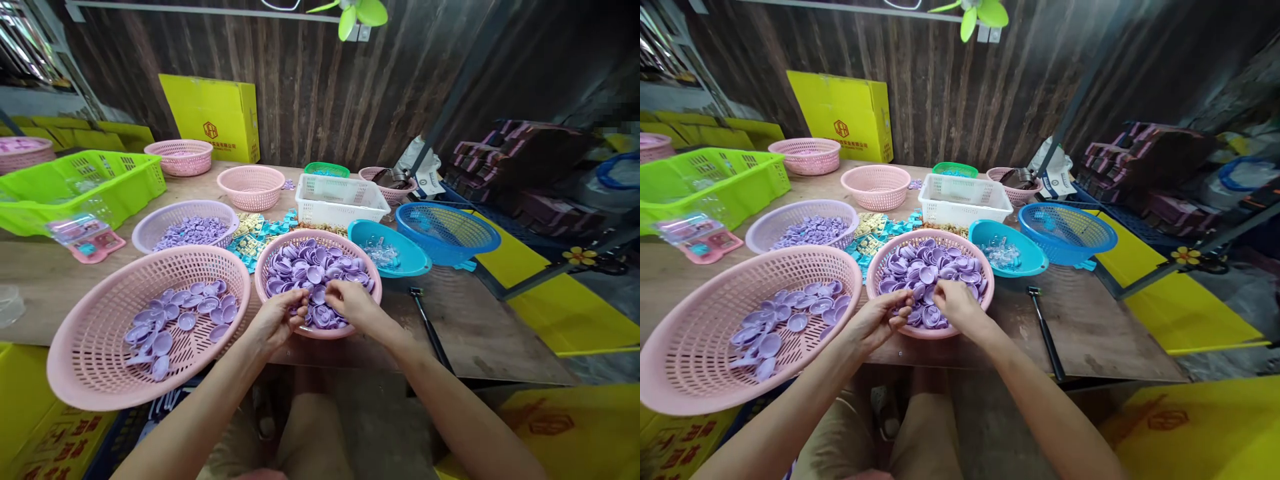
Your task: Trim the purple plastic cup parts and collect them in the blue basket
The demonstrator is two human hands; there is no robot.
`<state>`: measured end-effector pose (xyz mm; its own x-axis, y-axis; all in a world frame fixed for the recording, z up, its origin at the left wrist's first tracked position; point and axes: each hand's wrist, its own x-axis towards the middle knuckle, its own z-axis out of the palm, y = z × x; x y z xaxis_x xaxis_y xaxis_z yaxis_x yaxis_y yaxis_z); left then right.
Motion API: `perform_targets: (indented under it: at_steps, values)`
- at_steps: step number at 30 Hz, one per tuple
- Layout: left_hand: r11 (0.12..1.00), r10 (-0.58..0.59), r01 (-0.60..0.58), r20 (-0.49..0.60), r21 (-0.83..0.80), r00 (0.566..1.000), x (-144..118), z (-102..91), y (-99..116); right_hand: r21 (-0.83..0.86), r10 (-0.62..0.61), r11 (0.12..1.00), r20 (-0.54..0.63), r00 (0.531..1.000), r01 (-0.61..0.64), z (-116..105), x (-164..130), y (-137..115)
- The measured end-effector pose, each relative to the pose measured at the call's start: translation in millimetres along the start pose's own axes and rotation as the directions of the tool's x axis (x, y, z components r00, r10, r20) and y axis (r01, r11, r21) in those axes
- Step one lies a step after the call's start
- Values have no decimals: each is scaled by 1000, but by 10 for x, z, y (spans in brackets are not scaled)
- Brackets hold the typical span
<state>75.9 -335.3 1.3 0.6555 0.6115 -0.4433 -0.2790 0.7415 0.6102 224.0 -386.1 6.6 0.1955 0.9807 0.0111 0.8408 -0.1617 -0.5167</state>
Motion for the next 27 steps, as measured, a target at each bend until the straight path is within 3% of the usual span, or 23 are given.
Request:
perform_targets:
  at_steps: [3,8,14,18,22,27]
  values:
    - [963,135,-139,36,229,990,28,-29,-4,-195,71,980,131,989,-45,131,1,87]
    - [903,139,-174,117,392,983,76,13,-83,-312,82,949,145,986,-33,255,13,47]
    - [955,101,-127,108,268,989,45,-17,-70,-343,66,939,164,984,-6,247,42,56]
    - [993,-8,-4,101,121,995,5,-52,-32,-346,57,938,185,981,10,204,39,61]
    - [993,-110,114,118,-29,987,-35,-45,1,-427,67,903,224,972,36,185,45,25]
    - [985,-131,142,119,-95,984,-75,-21,17,-475,74,878,247,966,54,212,71,17]
